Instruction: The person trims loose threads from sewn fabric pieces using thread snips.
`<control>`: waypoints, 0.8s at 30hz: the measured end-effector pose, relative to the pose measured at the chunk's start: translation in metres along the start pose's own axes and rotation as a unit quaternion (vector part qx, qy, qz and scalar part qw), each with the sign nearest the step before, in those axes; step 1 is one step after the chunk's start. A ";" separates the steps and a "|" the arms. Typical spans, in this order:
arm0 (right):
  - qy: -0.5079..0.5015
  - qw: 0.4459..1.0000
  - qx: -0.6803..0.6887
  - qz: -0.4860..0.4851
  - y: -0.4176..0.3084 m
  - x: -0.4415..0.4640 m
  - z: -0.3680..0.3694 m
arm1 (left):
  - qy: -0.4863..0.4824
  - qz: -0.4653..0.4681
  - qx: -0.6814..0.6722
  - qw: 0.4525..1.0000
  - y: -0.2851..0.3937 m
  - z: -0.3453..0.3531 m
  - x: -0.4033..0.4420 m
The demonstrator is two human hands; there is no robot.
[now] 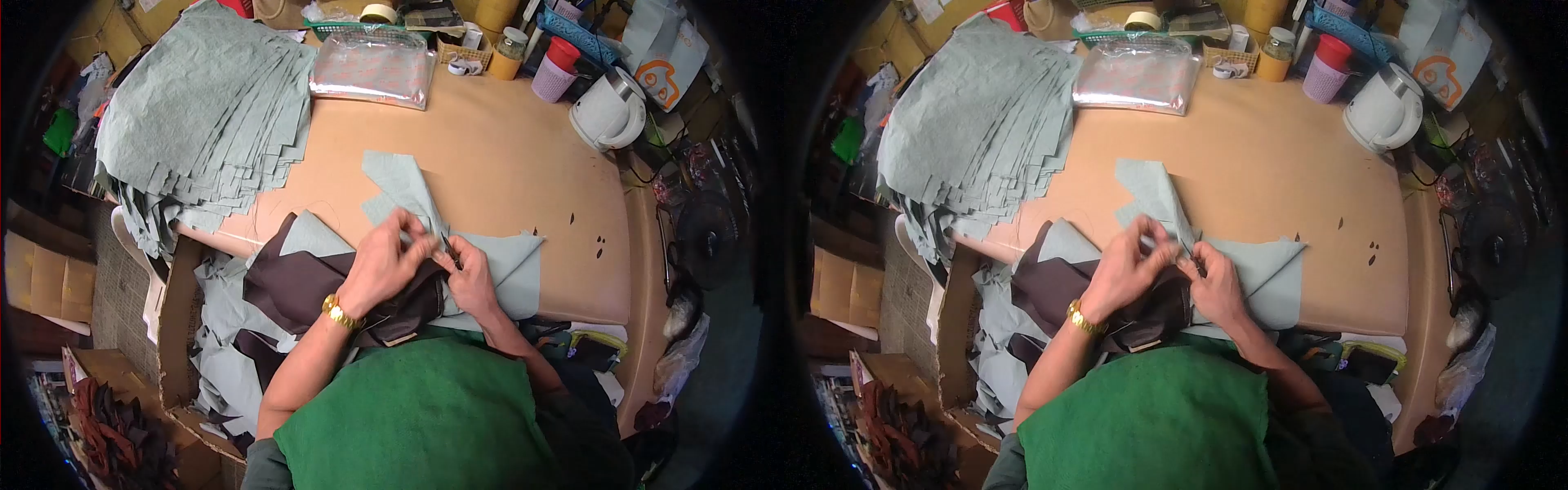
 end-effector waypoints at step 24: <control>-0.173 0.977 -0.110 -0.055 -0.029 0.042 0.016 | -0.082 0.022 -0.151 0.985 -0.022 0.024 -0.038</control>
Point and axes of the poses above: each hand's wrist, its own x-axis towards the middle knuckle, its own z-axis out of the palm, y = z × x, the point moved 8 cm from there along x, towards the middle knuckle, and after that the axes turned 6 degrees about x, right-handed, at the moved point
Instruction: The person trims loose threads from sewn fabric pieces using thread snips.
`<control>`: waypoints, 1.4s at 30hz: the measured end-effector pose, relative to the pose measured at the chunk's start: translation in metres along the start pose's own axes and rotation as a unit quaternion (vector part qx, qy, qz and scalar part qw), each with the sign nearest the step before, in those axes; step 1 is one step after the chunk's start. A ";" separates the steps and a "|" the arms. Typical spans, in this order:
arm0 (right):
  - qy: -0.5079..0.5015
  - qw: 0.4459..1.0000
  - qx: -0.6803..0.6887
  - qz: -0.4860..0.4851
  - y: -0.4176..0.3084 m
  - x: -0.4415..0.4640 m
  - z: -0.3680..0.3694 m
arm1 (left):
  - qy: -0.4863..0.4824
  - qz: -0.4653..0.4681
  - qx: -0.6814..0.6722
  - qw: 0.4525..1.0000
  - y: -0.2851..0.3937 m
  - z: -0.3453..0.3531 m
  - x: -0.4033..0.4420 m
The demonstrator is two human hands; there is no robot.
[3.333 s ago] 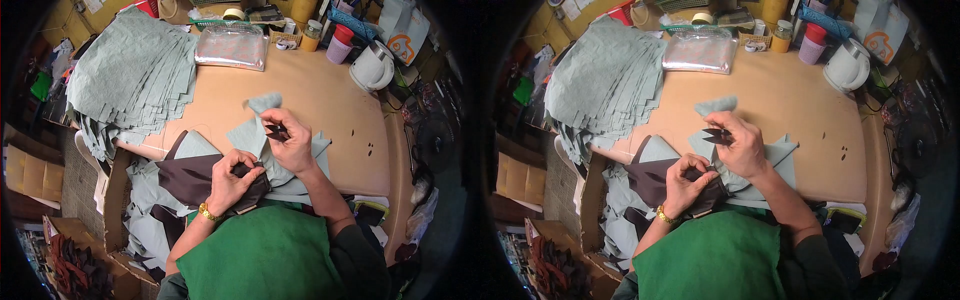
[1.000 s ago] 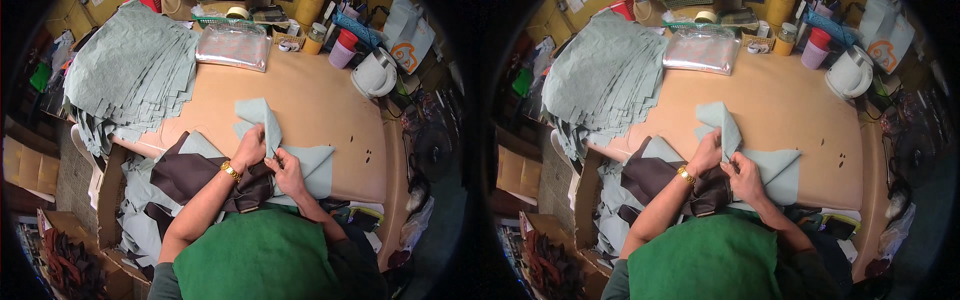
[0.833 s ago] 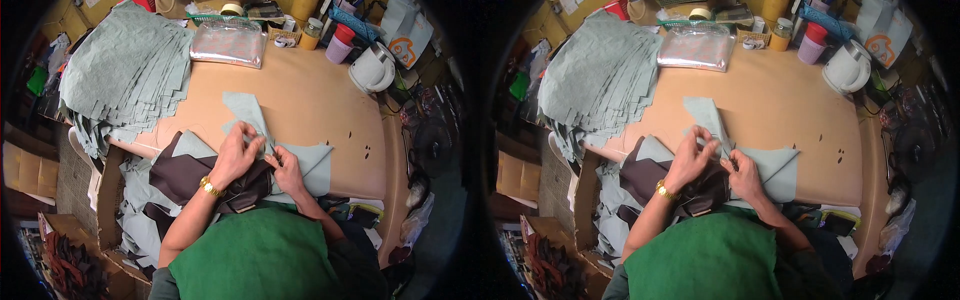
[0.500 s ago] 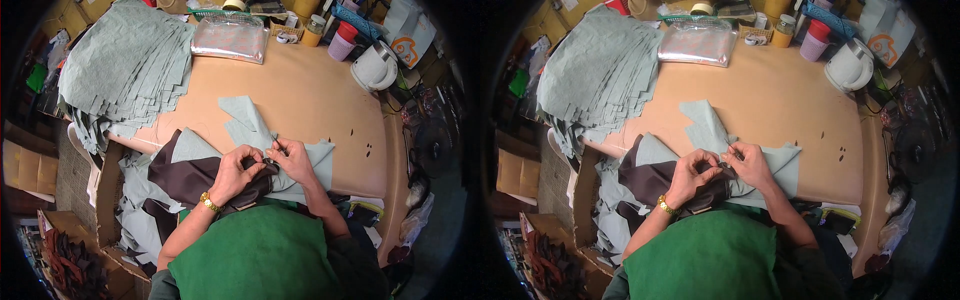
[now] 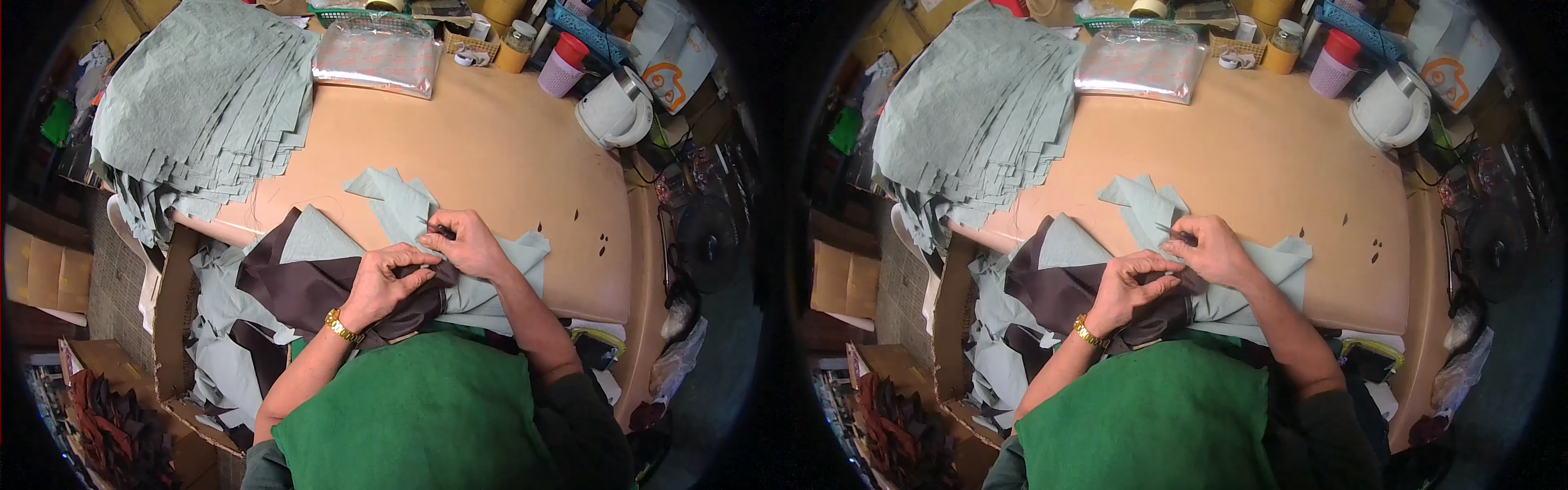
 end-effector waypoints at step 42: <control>0.107 0.993 -0.041 -0.012 -0.029 -0.064 -0.024 | 0.029 0.020 -0.069 0.997 0.005 0.001 0.002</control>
Point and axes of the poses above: each hand's wrist, its own x-axis towards the middle knuckle, its own z-axis out of the palm, y = z × x, the point moved 8 cm from there along x, towards the middle knuckle, and after that the axes turned 6 degrees about x, right-handed, at the moved point
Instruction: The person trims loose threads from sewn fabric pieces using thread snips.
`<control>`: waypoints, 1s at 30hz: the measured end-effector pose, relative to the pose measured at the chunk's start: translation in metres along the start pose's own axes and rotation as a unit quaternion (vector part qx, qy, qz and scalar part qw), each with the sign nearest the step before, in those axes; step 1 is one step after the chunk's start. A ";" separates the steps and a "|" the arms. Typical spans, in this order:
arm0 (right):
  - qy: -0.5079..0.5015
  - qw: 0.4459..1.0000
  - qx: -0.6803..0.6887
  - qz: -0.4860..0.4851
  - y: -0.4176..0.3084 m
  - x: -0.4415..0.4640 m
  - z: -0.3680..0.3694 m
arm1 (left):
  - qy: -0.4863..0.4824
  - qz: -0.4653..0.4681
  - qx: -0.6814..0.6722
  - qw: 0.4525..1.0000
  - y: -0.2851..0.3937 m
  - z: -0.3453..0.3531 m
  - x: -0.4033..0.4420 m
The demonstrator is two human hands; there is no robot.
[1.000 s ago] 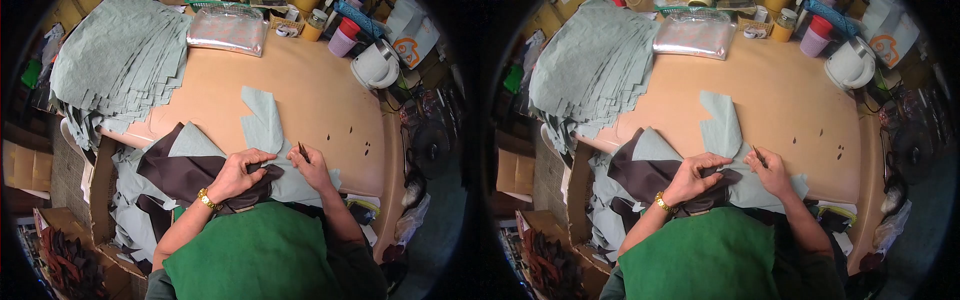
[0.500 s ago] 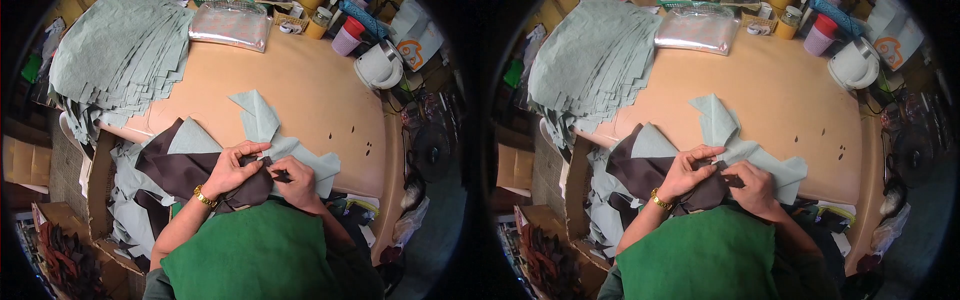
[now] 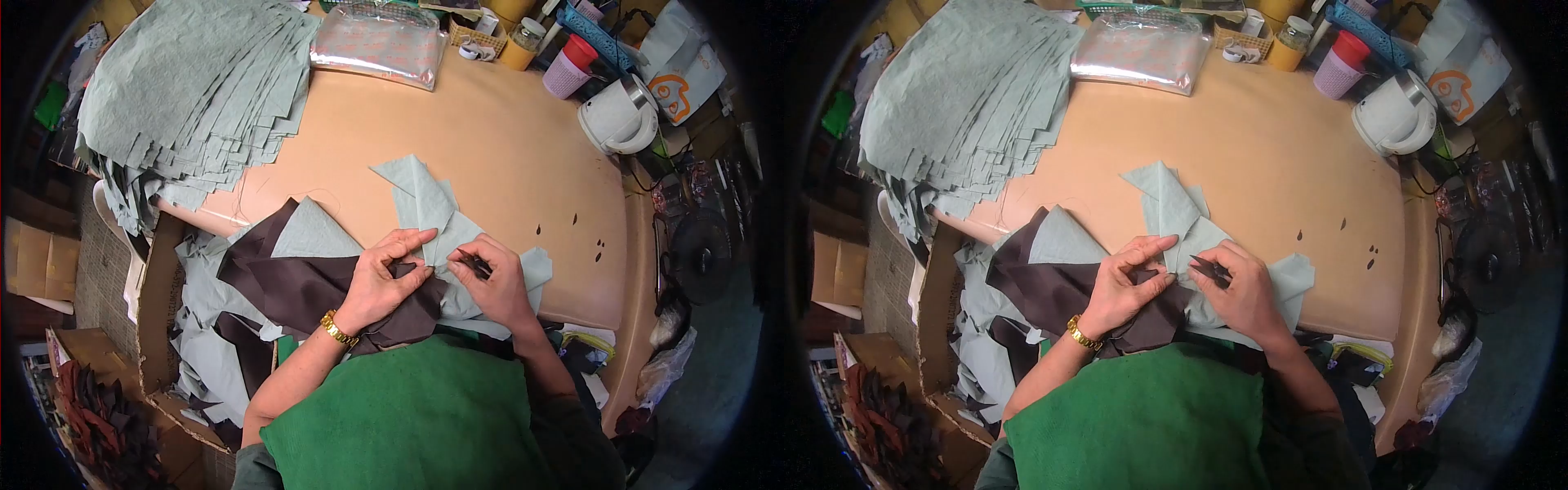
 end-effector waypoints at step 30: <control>-0.029 0.995 0.096 0.016 0.006 0.048 0.023 | 0.080 -0.115 0.015 0.990 -0.024 -0.008 -0.001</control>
Point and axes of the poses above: each hand's wrist, its own x-axis towards the middle knuckle, its own z-axis out of the palm, y = z × x, the point moved 8 cm from there along x, towards the middle knuckle, and after that the axes turned 6 degrees about x, right-handed, at the moved point
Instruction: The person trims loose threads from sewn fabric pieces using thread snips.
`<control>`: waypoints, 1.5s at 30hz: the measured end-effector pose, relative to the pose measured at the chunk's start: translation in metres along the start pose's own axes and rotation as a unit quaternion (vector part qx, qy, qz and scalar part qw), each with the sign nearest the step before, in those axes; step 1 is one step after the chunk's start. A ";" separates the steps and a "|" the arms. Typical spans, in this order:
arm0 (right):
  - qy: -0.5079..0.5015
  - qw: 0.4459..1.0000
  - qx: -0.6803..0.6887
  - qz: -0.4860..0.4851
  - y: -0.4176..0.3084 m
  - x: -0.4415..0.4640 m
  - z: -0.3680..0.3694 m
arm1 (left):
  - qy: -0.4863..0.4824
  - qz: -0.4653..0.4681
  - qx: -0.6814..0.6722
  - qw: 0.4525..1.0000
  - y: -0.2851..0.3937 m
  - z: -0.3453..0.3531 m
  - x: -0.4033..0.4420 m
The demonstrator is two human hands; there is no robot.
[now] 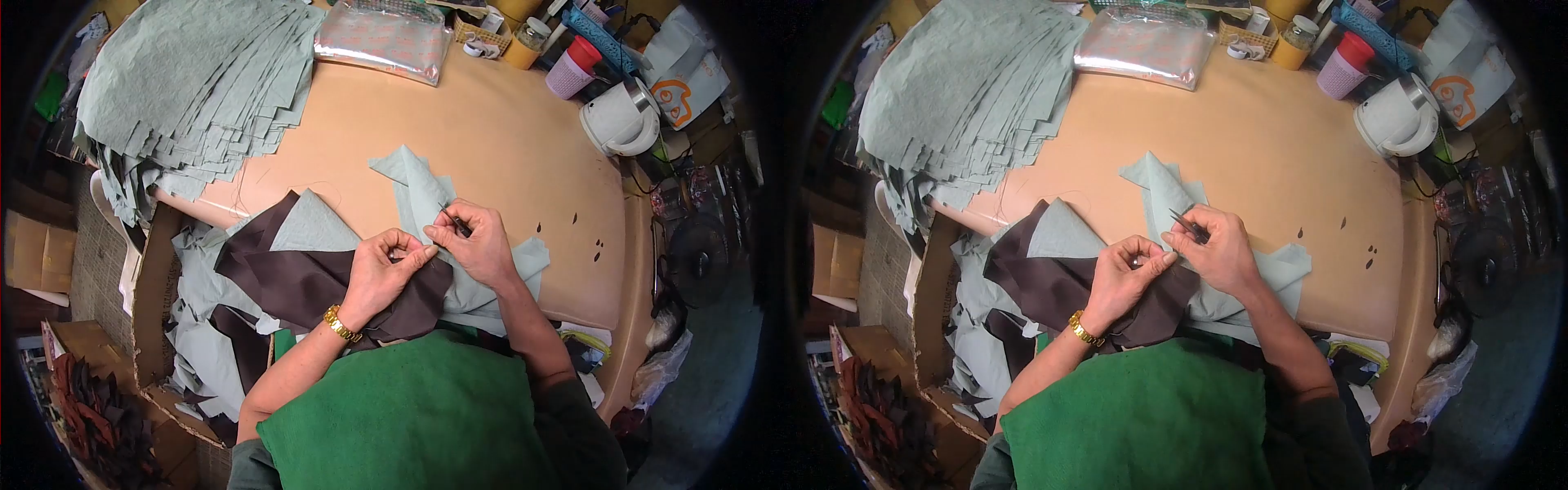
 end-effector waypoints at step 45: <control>-0.004 0.948 -0.200 -0.246 -0.022 -0.065 0.020 | -0.045 0.088 -0.048 0.994 0.011 -0.003 -0.008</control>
Point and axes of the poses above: each hand's wrist, its own x-axis towards the middle knuckle, its own z-axis out of the palm, y = z × x, the point moved 8 cm from there along x, towards the middle knuckle, and after that the axes turned 6 degrees about x, right-handed, at the moved point
